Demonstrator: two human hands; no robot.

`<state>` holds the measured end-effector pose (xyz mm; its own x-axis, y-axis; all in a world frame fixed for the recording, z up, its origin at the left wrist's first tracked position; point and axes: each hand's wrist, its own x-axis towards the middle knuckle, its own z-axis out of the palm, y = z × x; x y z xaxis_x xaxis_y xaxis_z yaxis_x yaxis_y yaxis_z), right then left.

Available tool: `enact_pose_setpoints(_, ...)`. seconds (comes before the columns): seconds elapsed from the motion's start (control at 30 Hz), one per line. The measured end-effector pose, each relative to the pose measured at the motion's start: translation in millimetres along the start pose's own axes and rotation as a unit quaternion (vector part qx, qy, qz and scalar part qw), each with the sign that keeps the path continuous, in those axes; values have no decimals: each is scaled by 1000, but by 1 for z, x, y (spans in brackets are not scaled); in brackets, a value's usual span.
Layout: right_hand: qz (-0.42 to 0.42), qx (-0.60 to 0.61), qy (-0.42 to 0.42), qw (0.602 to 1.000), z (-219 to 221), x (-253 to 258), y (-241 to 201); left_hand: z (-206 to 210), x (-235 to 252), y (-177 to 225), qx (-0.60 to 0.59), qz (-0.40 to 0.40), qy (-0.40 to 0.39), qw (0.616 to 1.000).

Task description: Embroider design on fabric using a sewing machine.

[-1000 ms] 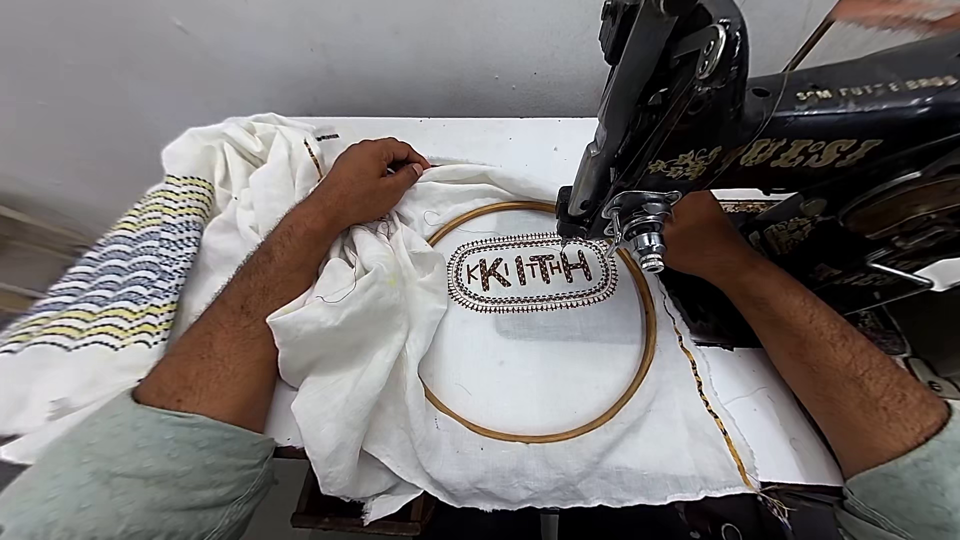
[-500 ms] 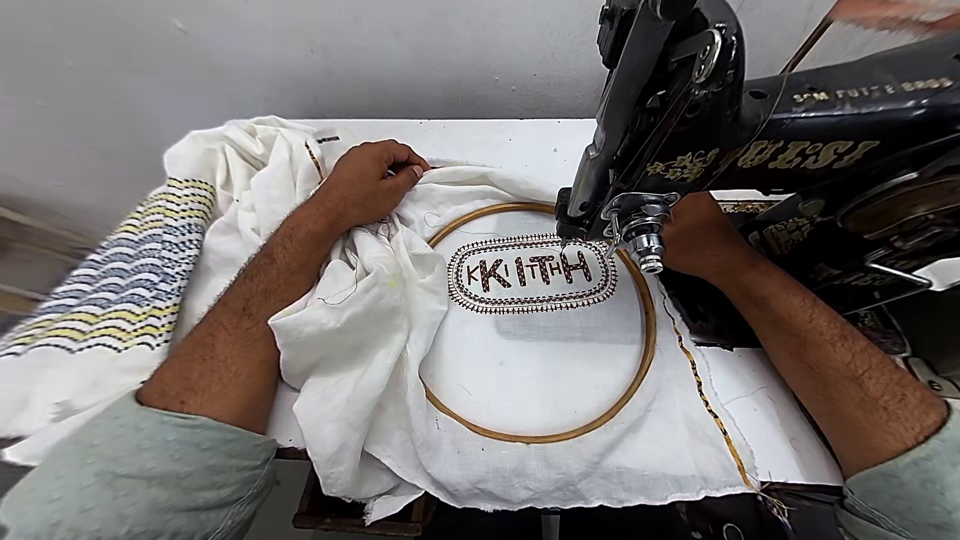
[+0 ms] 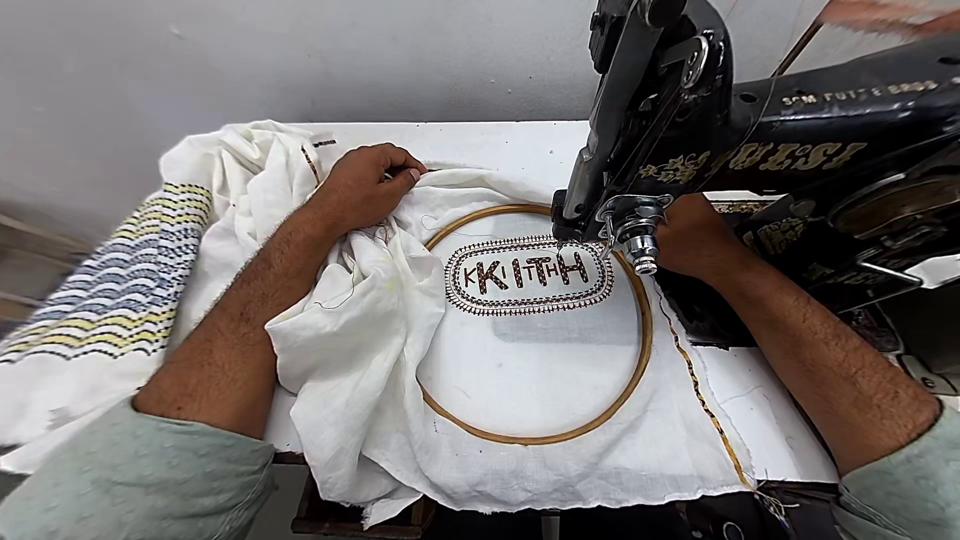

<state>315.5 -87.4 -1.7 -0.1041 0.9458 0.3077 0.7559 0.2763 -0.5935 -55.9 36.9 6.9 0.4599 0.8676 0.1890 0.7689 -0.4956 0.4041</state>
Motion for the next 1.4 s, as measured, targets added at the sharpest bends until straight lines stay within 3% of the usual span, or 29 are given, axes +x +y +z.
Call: enact_pose_setpoints(1.4, 1, 6, -18, 1000, 0, 1, 2, 0, -1, -1, 3, 17, 1, 1000)
